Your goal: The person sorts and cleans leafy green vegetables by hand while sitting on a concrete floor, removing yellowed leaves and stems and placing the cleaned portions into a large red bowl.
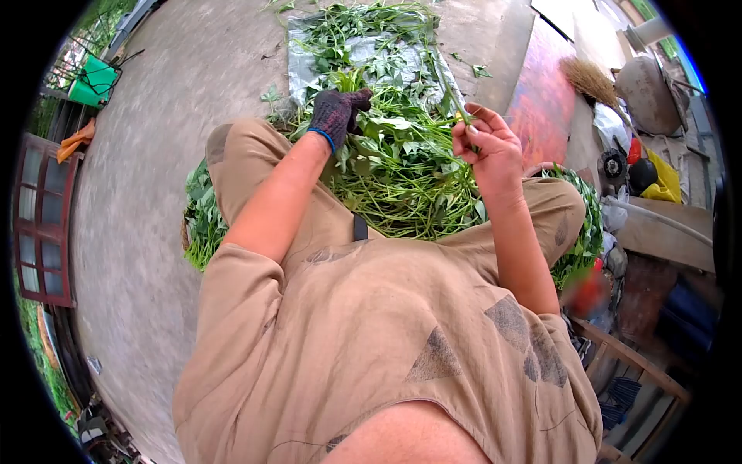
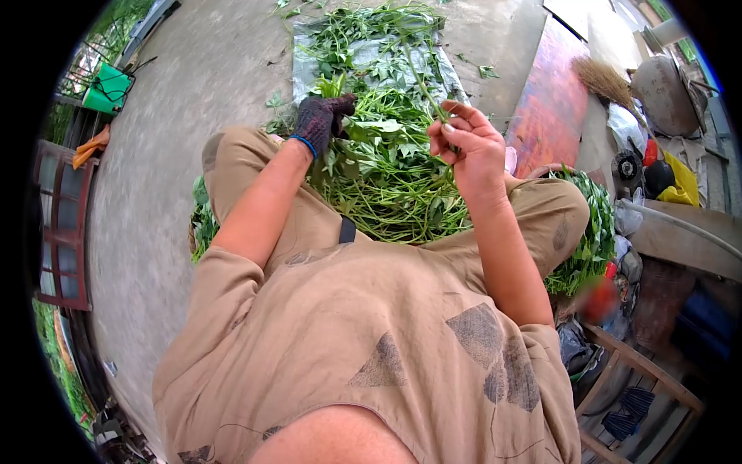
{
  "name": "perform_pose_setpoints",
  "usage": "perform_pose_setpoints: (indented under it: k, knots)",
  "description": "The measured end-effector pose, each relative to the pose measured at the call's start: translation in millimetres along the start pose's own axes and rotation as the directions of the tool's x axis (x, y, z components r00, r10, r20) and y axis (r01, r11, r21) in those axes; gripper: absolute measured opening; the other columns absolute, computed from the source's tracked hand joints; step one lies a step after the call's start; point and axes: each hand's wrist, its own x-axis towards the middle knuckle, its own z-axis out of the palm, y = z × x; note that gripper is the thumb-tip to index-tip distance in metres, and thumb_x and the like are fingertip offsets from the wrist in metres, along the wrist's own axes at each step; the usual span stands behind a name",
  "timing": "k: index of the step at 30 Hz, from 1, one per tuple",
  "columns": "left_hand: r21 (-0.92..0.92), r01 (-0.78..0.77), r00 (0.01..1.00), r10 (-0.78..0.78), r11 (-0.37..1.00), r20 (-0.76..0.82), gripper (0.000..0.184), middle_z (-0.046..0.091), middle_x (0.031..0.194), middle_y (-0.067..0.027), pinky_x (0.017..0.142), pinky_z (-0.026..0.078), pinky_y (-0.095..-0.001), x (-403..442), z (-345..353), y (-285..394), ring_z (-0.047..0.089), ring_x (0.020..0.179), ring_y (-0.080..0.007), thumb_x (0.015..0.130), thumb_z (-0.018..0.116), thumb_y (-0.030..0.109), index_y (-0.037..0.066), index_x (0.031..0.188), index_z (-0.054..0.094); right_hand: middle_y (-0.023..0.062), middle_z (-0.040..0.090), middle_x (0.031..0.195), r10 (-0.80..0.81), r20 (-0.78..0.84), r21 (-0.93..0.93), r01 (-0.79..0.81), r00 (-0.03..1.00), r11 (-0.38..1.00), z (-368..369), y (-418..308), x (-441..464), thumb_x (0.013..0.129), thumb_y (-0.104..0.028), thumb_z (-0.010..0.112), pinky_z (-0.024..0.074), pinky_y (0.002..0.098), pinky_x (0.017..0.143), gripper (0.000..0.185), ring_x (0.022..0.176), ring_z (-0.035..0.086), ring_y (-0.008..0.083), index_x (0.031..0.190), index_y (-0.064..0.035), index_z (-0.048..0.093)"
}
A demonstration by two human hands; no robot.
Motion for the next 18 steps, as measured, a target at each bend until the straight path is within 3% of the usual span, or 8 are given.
perform_pose_setpoints:
  k: [4, 5, 7, 8, 10, 12, 15, 18]
  knots:
    - [0.546, -0.422, 0.905, 0.367, 0.724, 0.213, 0.044, 0.067, 0.066, -0.0134, 0.058, 0.048, -0.036, 4, 6, -12, 0.062, 0.056, -0.0242, 0.079, 0.073, 0.046, 0.002, 0.074, 0.069, 0.0167, 0.066, 0.086, -0.017, -0.04, 0.002, 0.017, 0.999, 1.0, 5, -30, 15, 0.086, 0.004, 0.053, 0.038, 0.0219, 0.05, 0.029, 0.065, 0.062, 0.0205, 0.115, 0.0053, 0.053]
    - [0.349, -0.491, 0.867, 0.405, 0.798, 0.292, 0.044, 0.066, 0.069, -0.0168, 0.062, 0.049, -0.0387, 5, 8, -26, 0.062, 0.061, -0.0316, 0.078, 0.073, 0.048, 0.004, 0.073, 0.069, 0.0169, 0.066, 0.086, -0.02, -0.036, -0.004, 0.02, 0.999, 1.0, 10, -37, 19, 0.086, 0.004, 0.053, 0.0379, 0.022, 0.049, 0.028, 0.065, 0.062, 0.0206, 0.114, 0.0053, 0.052]
    - [0.658, -0.5, 0.857, 0.431, 0.564, 0.282, 0.045, 0.067, 0.073, -0.0181, 0.062, 0.049, -0.0391, -26, 18, 0, 0.062, 0.061, -0.0323, 0.077, 0.073, 0.048, 0.004, 0.073, 0.069, 0.0172, 0.066, 0.086, -0.01, -0.018, -0.025, 0.009, 1.0, 1.0, 20, -48, 24, 0.087, 0.004, 0.053, 0.0378, 0.022, 0.049, 0.028, 0.065, 0.062, 0.0207, 0.114, 0.0053, 0.052]
    - [0.711, -0.523, 0.832, 0.464, 0.47, 0.304, 0.035, 0.07, 0.076, -0.0144, 0.062, 0.05, -0.0354, -32, 18, 6, 0.064, 0.061, -0.0239, 0.08, 0.073, 0.037, 0.003, 0.078, 0.071, 0.0174, 0.066, 0.086, 0.0, -0.006, -0.036, 0.0, 1.0, 0.999, 27, -53, 27, 0.087, 0.004, 0.053, 0.0377, 0.0219, 0.049, 0.028, 0.065, 0.062, 0.0208, 0.115, 0.0054, 0.052]
    - [0.273, -0.473, 0.88, 0.429, 0.838, 0.206, 0.025, 0.071, 0.077, -0.0108, 0.061, 0.051, -0.0319, -37, 14, 11, 0.064, 0.062, -0.0184, 0.082, 0.072, 0.027, 0.001, 0.083, 0.072, 0.0182, 0.065, 0.086, 0.022, 0.03, -0.041, -0.021, 0.999, 0.999, 39, -59, 32, 0.088, 0.003, 0.053, 0.0378, 0.0221, 0.047, 0.028, 0.065, 0.062, 0.0215, 0.116, 0.0057, 0.052]
    - [-0.093, -0.289, 0.946, 0.299, 0.953, 0.127, 0.015, 0.07, 0.076, -0.006, 0.061, 0.051, -0.0258, -53, 17, 26, 0.063, 0.065, -0.0117, 0.081, 0.071, 0.01, -0.001, 0.091, 0.073, 0.0182, 0.065, 0.087, 0.093, 0.126, -0.005, -0.093, 0.988, 0.996, 49, -59, 39, 0.088, 0.003, 0.053, 0.0388, 0.0223, 0.047, 0.028, 0.065, 0.062, 0.0222, 0.116, 0.0058, 0.052]
    - [-0.242, -0.267, 0.898, 0.332, 0.933, 0.289, 0.018, 0.067, 0.076, -0.0044, 0.059, 0.051, -0.0253, -73, 31, 44, 0.061, 0.062, -0.0115, 0.08, 0.073, 0.009, 0.0, 0.094, 0.071, 0.0155, 0.063, 0.09, 0.173, 0.203, -0.046, -0.167, 0.964, 0.985, 76, -50, 44, 0.092, -0.003, 0.052, 0.0391, 0.0198, 0.048, 0.029, 0.07, 0.061, 0.0208, 0.121, 0.0044, 0.052]
    - [-0.09, -0.246, 0.835, 0.258, 0.965, 0.486, 0.007, 0.063, 0.07, -0.0031, 0.056, 0.051, -0.0272, -72, 40, 30, 0.058, 0.058, -0.012, 0.08, 0.069, 0.006, 0.001, 0.082, 0.065, 0.014, 0.064, 0.091, 0.18, 0.283, -0.069, -0.167, 0.942, 0.984, 101, -38, 49, 0.091, -0.002, 0.053, 0.0433, 0.0223, 0.051, 0.03, 0.071, 0.062, 0.0198, 0.121, 0.0045, 0.052]
